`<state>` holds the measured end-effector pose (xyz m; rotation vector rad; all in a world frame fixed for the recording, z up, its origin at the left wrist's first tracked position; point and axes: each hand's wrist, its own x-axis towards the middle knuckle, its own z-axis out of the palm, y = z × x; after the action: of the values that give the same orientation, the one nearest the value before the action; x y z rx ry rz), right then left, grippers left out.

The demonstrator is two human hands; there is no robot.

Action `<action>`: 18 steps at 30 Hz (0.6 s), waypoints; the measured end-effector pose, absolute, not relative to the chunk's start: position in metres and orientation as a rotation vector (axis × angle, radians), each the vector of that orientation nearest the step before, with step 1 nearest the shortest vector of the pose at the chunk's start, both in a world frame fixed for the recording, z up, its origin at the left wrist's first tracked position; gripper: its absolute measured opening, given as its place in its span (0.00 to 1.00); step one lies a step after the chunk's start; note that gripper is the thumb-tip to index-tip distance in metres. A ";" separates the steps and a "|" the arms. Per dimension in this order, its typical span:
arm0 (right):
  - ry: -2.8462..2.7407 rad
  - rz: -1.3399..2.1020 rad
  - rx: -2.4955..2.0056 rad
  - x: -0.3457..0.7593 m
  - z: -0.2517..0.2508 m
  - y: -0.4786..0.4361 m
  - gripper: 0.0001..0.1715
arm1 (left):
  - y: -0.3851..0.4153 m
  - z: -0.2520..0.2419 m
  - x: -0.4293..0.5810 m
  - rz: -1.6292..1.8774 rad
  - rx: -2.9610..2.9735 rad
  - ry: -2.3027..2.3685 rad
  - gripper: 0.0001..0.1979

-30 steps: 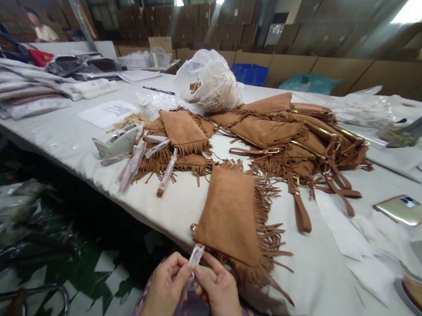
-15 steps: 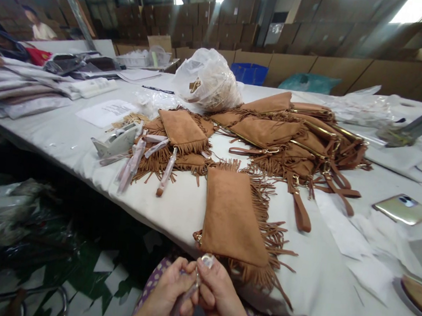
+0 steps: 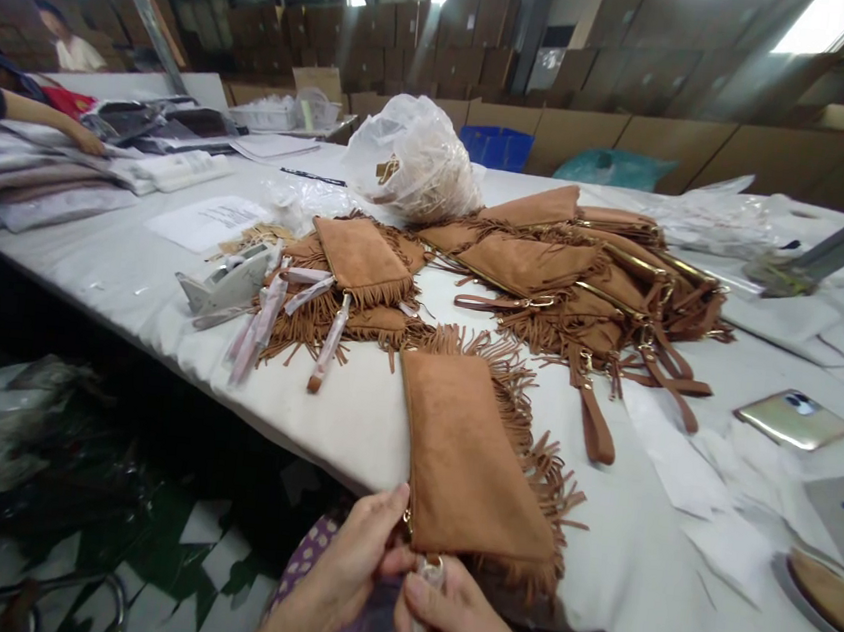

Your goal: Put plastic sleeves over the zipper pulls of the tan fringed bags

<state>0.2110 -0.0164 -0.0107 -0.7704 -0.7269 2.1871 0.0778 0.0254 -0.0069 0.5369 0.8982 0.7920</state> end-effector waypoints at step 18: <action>-1.351 1.026 -1.648 0.258 0.017 -0.023 0.14 | 0.043 0.014 0.094 0.964 1.606 1.061 0.17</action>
<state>0.2577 -0.0228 0.0174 -1.6475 -1.3511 1.0261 0.0938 0.0428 0.0135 1.6057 1.0612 0.9641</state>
